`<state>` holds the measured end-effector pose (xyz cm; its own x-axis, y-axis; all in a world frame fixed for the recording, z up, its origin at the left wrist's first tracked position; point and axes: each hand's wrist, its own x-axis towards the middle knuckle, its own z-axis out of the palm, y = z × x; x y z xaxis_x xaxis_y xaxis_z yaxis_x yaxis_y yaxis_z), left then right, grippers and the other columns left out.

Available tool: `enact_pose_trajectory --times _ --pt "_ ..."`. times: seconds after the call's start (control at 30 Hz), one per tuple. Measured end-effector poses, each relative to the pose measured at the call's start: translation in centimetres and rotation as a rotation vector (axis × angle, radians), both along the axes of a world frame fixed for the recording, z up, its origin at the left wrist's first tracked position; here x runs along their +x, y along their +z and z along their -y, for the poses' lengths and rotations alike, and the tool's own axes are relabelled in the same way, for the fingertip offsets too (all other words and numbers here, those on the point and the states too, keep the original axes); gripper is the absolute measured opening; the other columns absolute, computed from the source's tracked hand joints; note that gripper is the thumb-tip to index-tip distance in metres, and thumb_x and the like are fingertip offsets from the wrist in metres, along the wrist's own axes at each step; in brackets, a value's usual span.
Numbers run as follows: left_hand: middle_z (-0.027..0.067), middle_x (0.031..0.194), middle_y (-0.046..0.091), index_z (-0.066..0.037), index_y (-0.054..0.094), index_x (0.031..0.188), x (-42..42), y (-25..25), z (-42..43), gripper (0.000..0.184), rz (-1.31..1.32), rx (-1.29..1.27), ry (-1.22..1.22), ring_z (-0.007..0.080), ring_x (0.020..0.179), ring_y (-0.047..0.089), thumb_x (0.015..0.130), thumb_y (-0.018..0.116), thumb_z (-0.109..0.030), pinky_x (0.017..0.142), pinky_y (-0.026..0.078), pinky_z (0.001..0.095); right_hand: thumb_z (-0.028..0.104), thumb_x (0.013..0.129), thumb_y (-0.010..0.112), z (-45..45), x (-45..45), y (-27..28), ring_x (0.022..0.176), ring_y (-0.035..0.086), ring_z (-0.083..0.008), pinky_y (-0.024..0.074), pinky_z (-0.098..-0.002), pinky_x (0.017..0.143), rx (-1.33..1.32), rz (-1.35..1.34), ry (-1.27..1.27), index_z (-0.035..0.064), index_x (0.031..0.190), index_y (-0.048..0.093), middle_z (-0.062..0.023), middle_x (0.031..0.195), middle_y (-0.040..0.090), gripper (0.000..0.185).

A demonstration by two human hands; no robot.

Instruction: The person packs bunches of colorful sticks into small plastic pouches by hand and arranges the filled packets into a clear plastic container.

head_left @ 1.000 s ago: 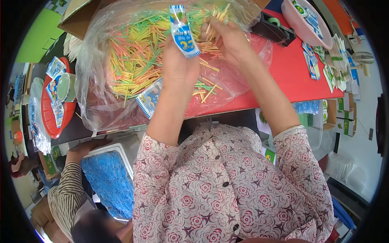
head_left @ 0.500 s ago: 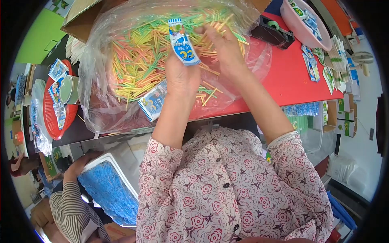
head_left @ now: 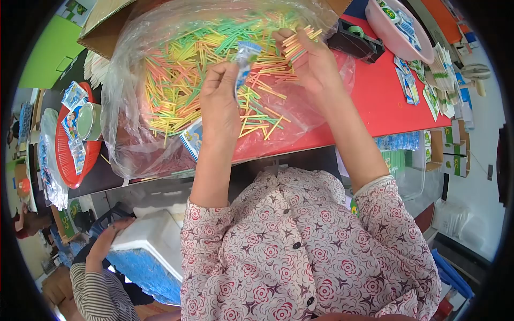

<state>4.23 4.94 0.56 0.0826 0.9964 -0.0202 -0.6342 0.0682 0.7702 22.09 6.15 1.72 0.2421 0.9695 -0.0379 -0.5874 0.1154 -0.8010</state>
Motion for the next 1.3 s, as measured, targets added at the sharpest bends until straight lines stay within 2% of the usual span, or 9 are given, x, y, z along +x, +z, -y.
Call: enact_pose_trajectory --times 0.33,0.43,0.6,0.7,0.83,1.0,1.1,1.27,1.3 --pt "0.0008 0.086 0.061 -0.004 0.061 0.094 -0.4 -0.1 1.8 0.004 -0.078 0.087 -0.039 0.0035 0.070 0.053 0.090 0.060 -0.005 0.056 0.042 0.0161 0.014 0.094 0.053 1.0 -0.9 0.7 0.109 0.058 -0.0284 0.0490 -0.0373 0.093 0.069 -0.235 0.167 -0.0048 0.120 0.047 -0.0189 0.115 0.058 0.033" --pt "0.0011 0.086 0.061 -0.003 0.060 0.094 -1.0 0.0 1.9 0.005 -0.080 0.057 -0.033 0.0039 0.070 0.054 0.090 0.060 -0.004 0.055 0.042 0.0162 0.013 0.095 0.052 1.3 -1.4 1.0 0.102 0.062 -0.0266 0.0512 -0.0362 0.089 0.037 0.179 0.062 -0.0047 0.120 0.048 -0.0157 0.106 0.063 0.031" --pt "0.0007 0.085 0.061 -0.003 0.058 0.096 -1.1 -0.3 2.0 0.005 -0.076 0.051 -0.023 0.0038 0.068 0.053 0.091 0.059 -0.005 0.055 0.042 0.0165 0.015 0.095 0.051 0.9 -1.0 -0.3 0.095 0.064 -0.0208 0.0510 -0.0318 0.087 0.015 0.380 -0.008 -0.0035 0.119 0.051 -0.0116 0.101 0.065 0.030" --pt "0.0009 0.088 0.060 -0.004 0.057 0.096 -1.1 -0.6 2.1 0.004 -0.105 0.088 -0.040 0.0042 0.071 0.053 0.091 0.058 -0.005 0.057 0.043 0.0174 0.017 0.096 0.052 0.3 -0.3 -1.1 0.093 0.063 -0.0148 0.0501 -0.0278 0.082 0.034 0.929 -0.086 -0.0014 0.113 0.056 -0.0084 0.098 0.066 0.026" --pt "0.0018 0.096 0.059 -0.006 0.055 0.095 -1.1 -1.1 2.4 0.004 -0.182 0.182 -0.045 0.0055 0.078 0.053 0.092 0.057 -0.005 0.062 0.044 0.0190 0.020 0.096 0.052 0.4 0.5 -0.7 0.089 0.062 -0.0121 0.0487 -0.0262 0.079 0.084 1.170 -0.254 0.0009 0.106 0.060 -0.0051 0.094 0.067 0.023" --pt "0.0035 0.106 0.055 -0.007 0.055 0.095 -1.1 -1.6 2.5 0.007 -0.217 0.310 -0.060 0.0089 0.089 0.053 0.090 0.058 -0.002 0.074 0.045 0.0225 0.020 0.097 0.051 0.7 0.9 0.2 0.088 0.062 -0.0133 0.0480 -0.0276 0.079 0.095 0.986 -0.192 0.0025 0.102 0.061 -0.0034 0.090 0.067 0.021" --pt "0.0040 0.107 0.055 -0.007 0.056 0.094 -1.2 -1.8 2.5 0.008 -0.220 0.311 -0.047 0.0098 0.090 0.053 0.089 0.060 -0.002 0.078 0.045 0.0233 0.021 0.097 0.050 0.8 1.0 0.0 0.087 0.063 -0.0168 0.0477 -0.0293 0.082 -0.072 1.679 -0.231 0.0026 0.100 0.062 -0.0025 0.087 0.067 0.022" --pt "0.0047 0.110 0.054 -0.006 0.056 0.093 -1.5 -2.5 2.3 0.010 -0.300 0.386 0.005 0.0106 0.093 0.052 0.087 0.061 -0.001 0.080 0.044 0.0242 0.020 0.098 0.048 1.3 1.1 0.9 0.095 0.063 -0.0236 0.0476 -0.0320 0.085 0.019 1.218 -0.284 0.0006 0.099 0.059 -0.0077 0.094 0.066 0.022" --pt "0.0047 0.110 0.054 -0.006 0.056 0.093 -1.4 -2.5 2.3 0.010 -0.300 0.386 0.003 0.0106 0.093 0.052 0.087 0.061 -0.001 0.080 0.044 0.0242 0.020 0.098 0.047 1.5 1.0 1.4 0.099 0.061 -0.0254 0.0471 -0.0332 0.087 0.060 0.773 -0.165 0.0001 0.101 0.057 -0.0101 0.099 0.065 0.023"
